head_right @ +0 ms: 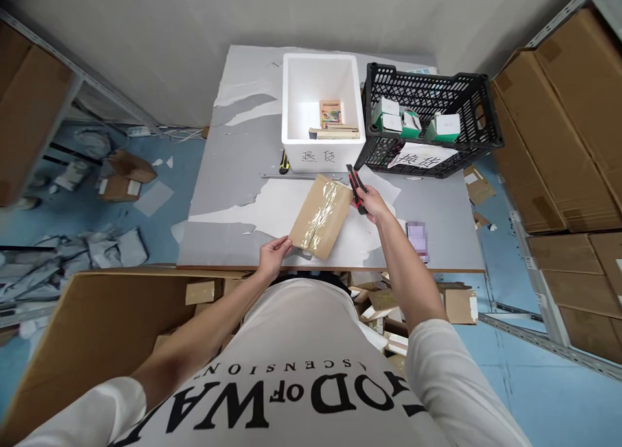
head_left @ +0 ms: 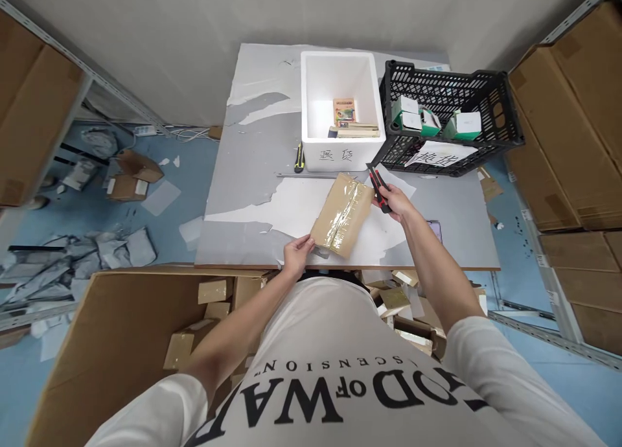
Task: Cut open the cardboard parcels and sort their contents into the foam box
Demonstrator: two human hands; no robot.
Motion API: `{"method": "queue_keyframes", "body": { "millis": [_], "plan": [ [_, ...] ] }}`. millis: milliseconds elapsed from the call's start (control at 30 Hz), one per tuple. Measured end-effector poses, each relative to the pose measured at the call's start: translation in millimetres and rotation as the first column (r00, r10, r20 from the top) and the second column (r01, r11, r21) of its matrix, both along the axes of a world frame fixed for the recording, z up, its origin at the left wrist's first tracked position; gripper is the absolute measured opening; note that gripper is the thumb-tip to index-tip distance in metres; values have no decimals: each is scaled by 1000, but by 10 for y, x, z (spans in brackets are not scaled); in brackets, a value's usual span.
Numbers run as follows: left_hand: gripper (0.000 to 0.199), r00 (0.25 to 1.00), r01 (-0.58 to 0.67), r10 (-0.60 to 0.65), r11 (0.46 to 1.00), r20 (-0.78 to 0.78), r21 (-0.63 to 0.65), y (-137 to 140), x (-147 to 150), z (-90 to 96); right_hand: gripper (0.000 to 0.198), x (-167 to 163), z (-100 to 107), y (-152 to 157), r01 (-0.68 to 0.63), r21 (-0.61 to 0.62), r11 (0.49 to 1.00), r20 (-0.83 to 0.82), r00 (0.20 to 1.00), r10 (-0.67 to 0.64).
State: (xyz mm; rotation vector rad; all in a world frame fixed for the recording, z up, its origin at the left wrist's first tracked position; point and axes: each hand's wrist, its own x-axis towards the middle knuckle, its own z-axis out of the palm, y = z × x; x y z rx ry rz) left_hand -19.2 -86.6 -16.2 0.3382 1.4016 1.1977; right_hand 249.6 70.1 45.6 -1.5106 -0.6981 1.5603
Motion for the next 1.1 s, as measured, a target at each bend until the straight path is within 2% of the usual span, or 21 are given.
{"method": "queue_keyframes", "body": {
  "millis": [167,333,500,700,800,900,967,1033,1100],
  "plan": [
    [36,997,-28,31,999,74,-38,-168,181,-2,3,-147,-29,321,-118,-38,992,74,990,121],
    [38,999,3,2,995,46,-104,-213,187,-9,8,-250,-155,425,-203,-18,979,121,972,204],
    [47,983,149,-160,982,-94,-118,-181,80,-30,24,-267,-246,347,-243,61,968,136,963,234],
    [46,872,340,-379,924,-309,-175,-74,-60,-54,35,-296,-187,145,-155,128,980,159,978,134],
    [45,792,403,-451,893,-412,-202,14,-133,-55,37,-241,-140,-105,-95,165,982,158,985,68],
    [49,723,445,-462,880,-513,-166,287,-224,-21,36,-165,-137,-589,-36,185,982,152,988,7],
    [55,689,501,-459,861,-561,-89,623,-276,26,38,-139,-161,-1005,82,172,982,96,990,-100],
    [58,671,560,-450,828,-589,5,1051,-302,78,38,-152,-195,-1419,201,63,978,-42,979,-198],
    [57,672,600,-455,797,-584,69,1489,-291,115,36,-210,-226,-1758,253,-64,965,-146,955,-260]
  ]
}}
